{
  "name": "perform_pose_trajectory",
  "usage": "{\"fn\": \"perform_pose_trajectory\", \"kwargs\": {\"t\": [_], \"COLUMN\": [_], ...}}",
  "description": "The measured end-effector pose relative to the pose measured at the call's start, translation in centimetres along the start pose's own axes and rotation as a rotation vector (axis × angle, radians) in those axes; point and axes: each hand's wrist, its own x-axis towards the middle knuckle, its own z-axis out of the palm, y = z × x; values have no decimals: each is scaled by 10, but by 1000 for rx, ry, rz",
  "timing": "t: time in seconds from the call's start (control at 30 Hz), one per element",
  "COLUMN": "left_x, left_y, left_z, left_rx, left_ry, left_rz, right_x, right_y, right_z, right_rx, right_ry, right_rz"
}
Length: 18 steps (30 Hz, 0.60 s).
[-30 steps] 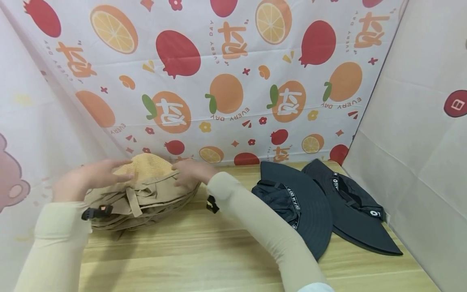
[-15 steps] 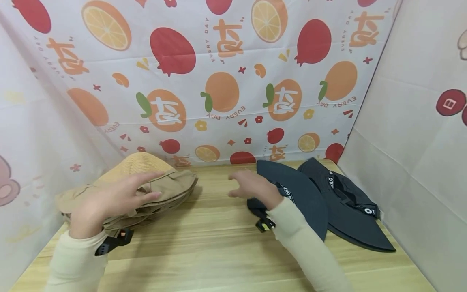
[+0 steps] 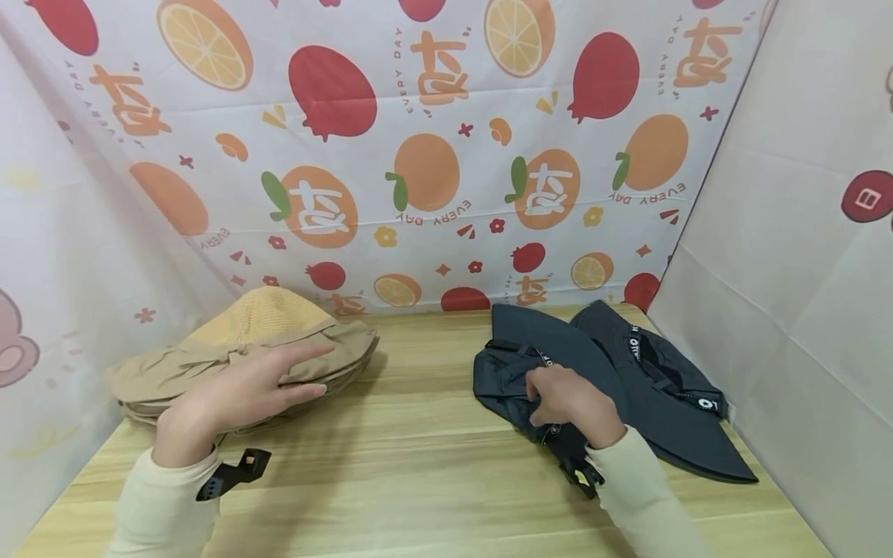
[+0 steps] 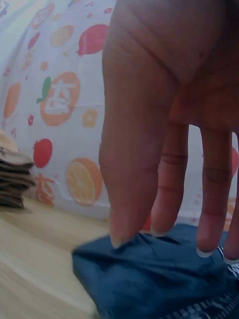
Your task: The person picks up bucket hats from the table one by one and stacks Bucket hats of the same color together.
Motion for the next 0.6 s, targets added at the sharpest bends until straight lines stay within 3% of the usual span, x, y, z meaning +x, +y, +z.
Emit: {"fn": "perform_pose_trajectory", "kwargs": {"t": [0.27,0.43,0.6], "left_x": [1,1,2], "left_y": [3,2,3], "left_z": [5,8,9], "left_rx": [4,13,12], "left_ry": [-19,-22,-30], "left_rz": [10,24,27], "right_x": [1,11,15], "right_y": [6,0,-5], "right_z": [20,34,47], "right_rx": [-58,-187,-296], "right_ry": [-54,-76,-61], "right_rz": [115,180,186]}}
